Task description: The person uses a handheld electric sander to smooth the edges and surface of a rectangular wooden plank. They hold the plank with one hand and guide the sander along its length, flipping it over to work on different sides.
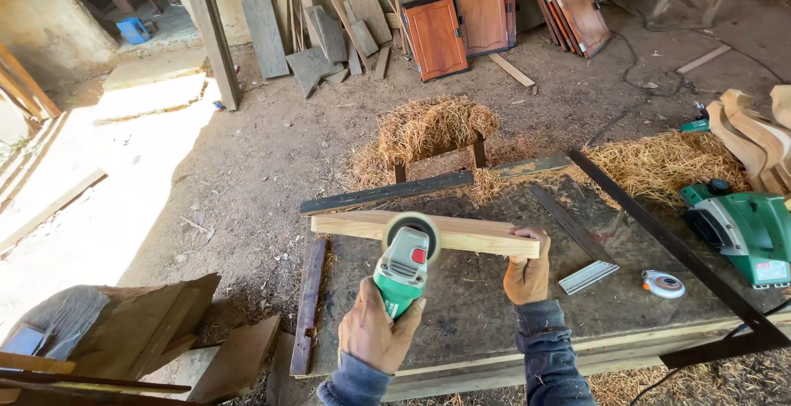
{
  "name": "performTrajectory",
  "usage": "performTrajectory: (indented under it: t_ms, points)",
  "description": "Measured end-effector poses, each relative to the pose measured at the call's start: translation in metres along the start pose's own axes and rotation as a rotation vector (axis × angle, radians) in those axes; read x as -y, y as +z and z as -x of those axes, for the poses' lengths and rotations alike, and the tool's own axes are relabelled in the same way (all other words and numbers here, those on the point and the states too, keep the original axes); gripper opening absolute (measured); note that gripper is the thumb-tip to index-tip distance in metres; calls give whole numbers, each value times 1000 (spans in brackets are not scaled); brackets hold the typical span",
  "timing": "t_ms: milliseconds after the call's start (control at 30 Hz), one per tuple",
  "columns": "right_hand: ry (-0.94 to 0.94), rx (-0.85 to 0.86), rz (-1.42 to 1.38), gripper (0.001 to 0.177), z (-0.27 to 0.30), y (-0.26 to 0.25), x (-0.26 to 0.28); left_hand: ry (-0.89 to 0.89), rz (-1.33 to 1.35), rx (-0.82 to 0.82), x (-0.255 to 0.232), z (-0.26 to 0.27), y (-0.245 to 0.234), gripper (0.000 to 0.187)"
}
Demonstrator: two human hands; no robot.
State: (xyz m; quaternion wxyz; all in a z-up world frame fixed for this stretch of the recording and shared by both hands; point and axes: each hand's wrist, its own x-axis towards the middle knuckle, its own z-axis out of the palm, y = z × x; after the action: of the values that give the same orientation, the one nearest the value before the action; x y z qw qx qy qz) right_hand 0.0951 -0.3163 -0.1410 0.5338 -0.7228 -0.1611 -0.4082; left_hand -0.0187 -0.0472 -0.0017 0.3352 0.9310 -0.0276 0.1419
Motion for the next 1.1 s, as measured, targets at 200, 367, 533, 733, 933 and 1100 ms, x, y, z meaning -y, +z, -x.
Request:
performTrajectory:
  t_ms: [200,367,533,733,933,1100]
  points:
    - [4,-3,-3,55,2,-1,3,-53,-35,7,34,-3,8,56]
    - [10,-17,16,56,3,2,6,-103,69,-14,41,1,0,53]
    - [21,-29,7,57,1,3,13,-269,-122,-117,17,6,-17,61]
    - [1,-13,-57,55,-5,2,24,-126,8,132,-15,5,6,61]
    - [-16,-39,-84,48,1,5,21,127,-10,185,-59,5,25,59]
    - [85,-20,-45,41,0,3,26,114,-118,241,-93,5,19,59]
